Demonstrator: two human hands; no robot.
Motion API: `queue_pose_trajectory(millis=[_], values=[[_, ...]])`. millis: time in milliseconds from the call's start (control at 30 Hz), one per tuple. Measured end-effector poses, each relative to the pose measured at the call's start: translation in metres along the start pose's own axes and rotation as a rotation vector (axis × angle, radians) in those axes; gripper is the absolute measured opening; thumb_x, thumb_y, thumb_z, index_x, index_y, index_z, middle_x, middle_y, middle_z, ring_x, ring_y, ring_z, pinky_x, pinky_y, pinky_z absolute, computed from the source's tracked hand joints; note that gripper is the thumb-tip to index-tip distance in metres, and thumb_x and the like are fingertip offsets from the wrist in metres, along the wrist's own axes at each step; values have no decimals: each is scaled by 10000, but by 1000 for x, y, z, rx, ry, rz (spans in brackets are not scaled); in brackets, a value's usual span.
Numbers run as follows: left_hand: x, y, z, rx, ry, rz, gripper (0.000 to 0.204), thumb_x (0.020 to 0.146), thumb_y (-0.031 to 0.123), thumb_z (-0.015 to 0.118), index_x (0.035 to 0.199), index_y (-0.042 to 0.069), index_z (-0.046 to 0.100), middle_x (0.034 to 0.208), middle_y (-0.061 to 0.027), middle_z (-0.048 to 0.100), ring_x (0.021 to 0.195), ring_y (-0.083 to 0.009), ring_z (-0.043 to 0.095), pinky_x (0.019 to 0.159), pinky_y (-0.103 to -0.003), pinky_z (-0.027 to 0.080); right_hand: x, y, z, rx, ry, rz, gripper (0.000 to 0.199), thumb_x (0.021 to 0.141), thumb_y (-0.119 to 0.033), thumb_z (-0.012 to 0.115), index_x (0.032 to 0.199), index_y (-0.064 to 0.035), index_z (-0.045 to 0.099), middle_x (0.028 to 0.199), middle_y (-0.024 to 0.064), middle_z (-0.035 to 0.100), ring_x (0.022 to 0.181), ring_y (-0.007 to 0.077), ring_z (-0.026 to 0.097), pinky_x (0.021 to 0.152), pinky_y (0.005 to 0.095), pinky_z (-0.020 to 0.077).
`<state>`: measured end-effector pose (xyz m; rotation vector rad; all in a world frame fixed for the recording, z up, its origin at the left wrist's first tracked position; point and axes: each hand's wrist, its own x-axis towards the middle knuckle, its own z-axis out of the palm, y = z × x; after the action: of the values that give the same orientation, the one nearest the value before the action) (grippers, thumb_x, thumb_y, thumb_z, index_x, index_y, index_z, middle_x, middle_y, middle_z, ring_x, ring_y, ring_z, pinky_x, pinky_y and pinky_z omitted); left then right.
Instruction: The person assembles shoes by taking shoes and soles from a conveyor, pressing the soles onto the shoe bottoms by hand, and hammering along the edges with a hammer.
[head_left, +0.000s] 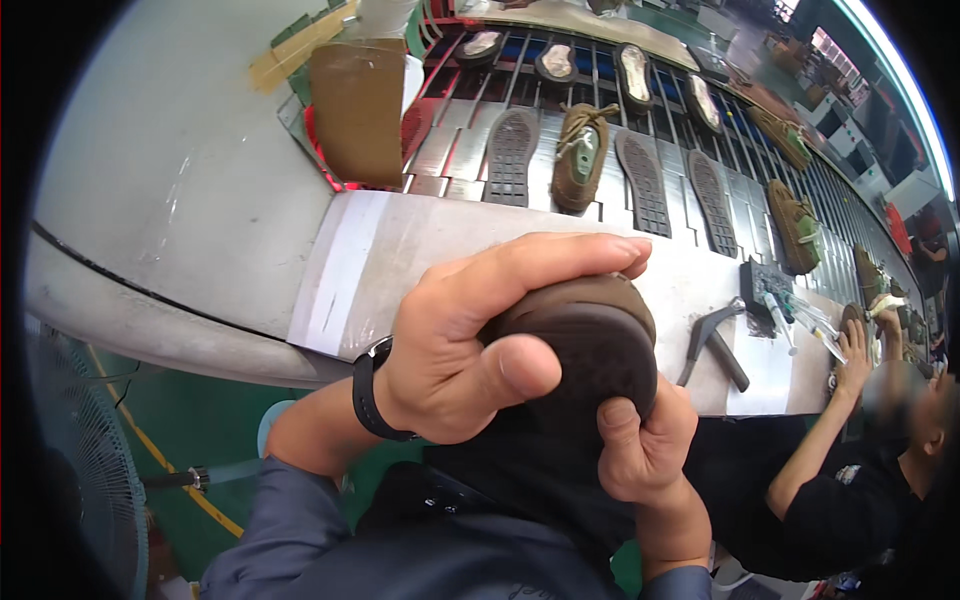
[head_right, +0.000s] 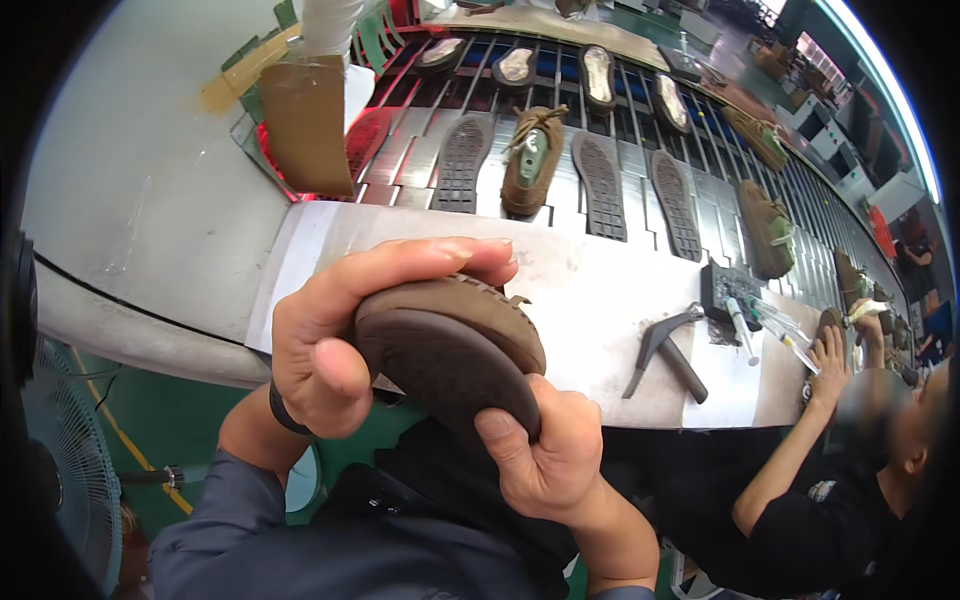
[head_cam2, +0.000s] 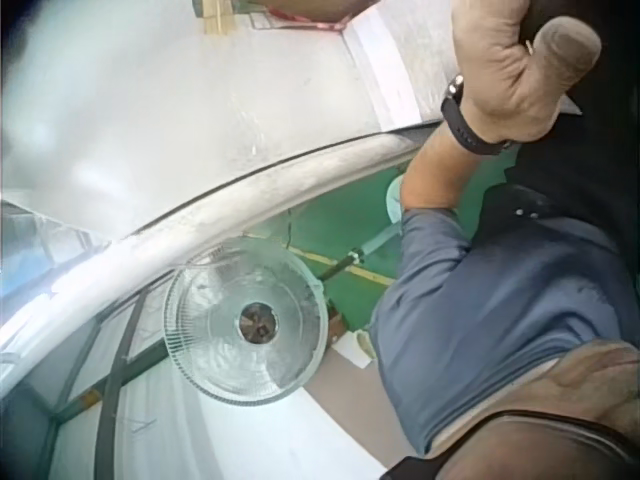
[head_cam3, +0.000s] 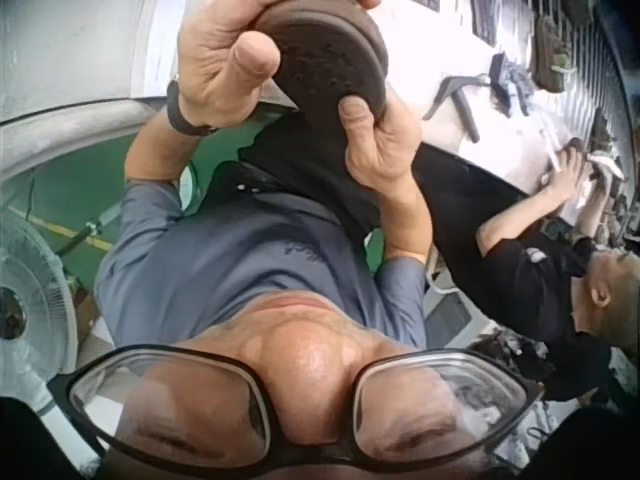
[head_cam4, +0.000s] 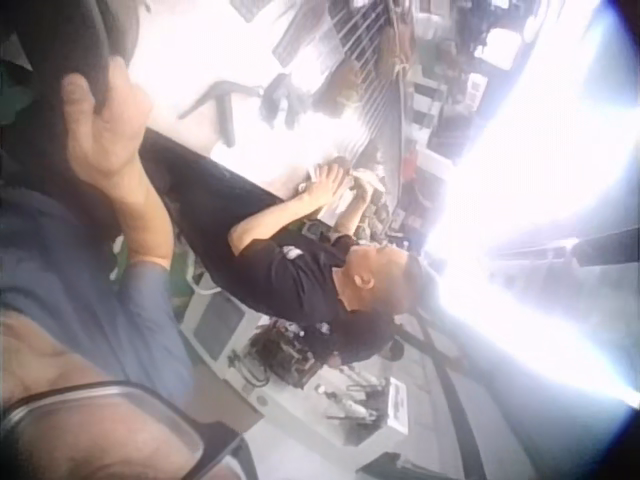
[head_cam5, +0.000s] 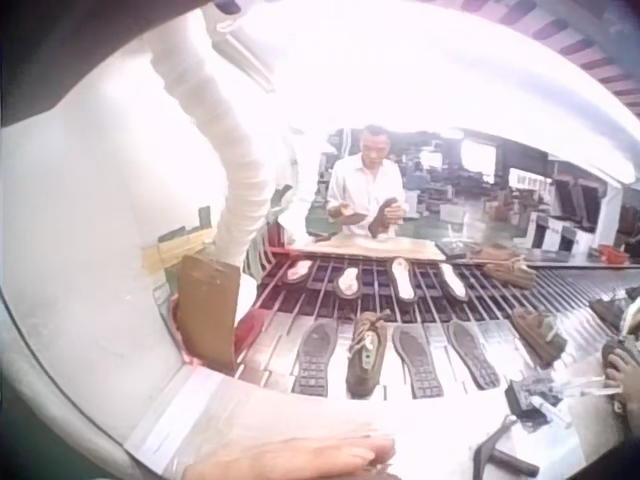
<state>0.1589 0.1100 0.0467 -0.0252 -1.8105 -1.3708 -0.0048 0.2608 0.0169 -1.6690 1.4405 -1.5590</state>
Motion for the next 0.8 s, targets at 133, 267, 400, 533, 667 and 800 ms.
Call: queue_pose_trajectory(millis=[133, 267, 400, 533, 667, 800], values=[[-8, 11, -7, 66, 27, 6, 618, 1105, 479, 556, 1376, -76, 576, 1338, -339, 658, 1256, -389, 675, 1067, -494, 562, 4, -2, 8, 23, -32, 24, 209, 1033, -196, 725, 956, -5, 688, 680, 111, 635, 543, 265, 636, 529, 362, 491], [-11, 23, 3, 7, 183, -121, 472, 1115, 378, 564, 1266, -66, 610, 1252, -330, 691, 1162, -378, 715, 1025, -498, 588, 8, -5, 14, -45, -70, -17, 164, 995, -156, 760, 934, -24, 684, 685, 117, 646, 547, 303, 648, 520, 374, 497], [-9, 29, -2, 39, 188, -168, 363, 1104, 274, 559, 1205, -68, 627, 1216, -314, 706, 1130, -362, 727, 1011, -484, 594, 11, -10, 18, -121, -89, -48, 138, 966, -136, 784, 952, -32, 695, 713, 130, 669, 572, 324, 668, 526, 378, 510], [-9, 25, -13, 128, 200, -171, 400, 1111, 311, 572, 1218, -70, 630, 1208, -296, 715, 1119, -358, 733, 993, -478, 596, 20, -11, 17, -105, -140, 16, 150, 950, -146, 808, 958, -33, 709, 704, 124, 671, 570, 311, 674, 525, 375, 510], [-12, 16, -21, 180, 204, -143, 398, 1110, 325, 596, 1215, -57, 634, 1191, -272, 725, 1091, -353, 740, 983, -474, 597, 22, -4, 20, -157, -45, -61, 180, 935, -161, 833, 920, -30, 710, 689, 122, 672, 564, 292, 681, 523, 367, 511], [-16, 13, -29, 332, 204, -3, 418, 1092, 368, 629, 1190, -38, 634, 1156, -247, 733, 1054, -332, 744, 960, -454, 600, 27, -5, 25, -191, -56, -49, 189, 941, -168, 831, 912, -30, 705, 692, 118, 678, 566, 284, 687, 519, 360, 509]])
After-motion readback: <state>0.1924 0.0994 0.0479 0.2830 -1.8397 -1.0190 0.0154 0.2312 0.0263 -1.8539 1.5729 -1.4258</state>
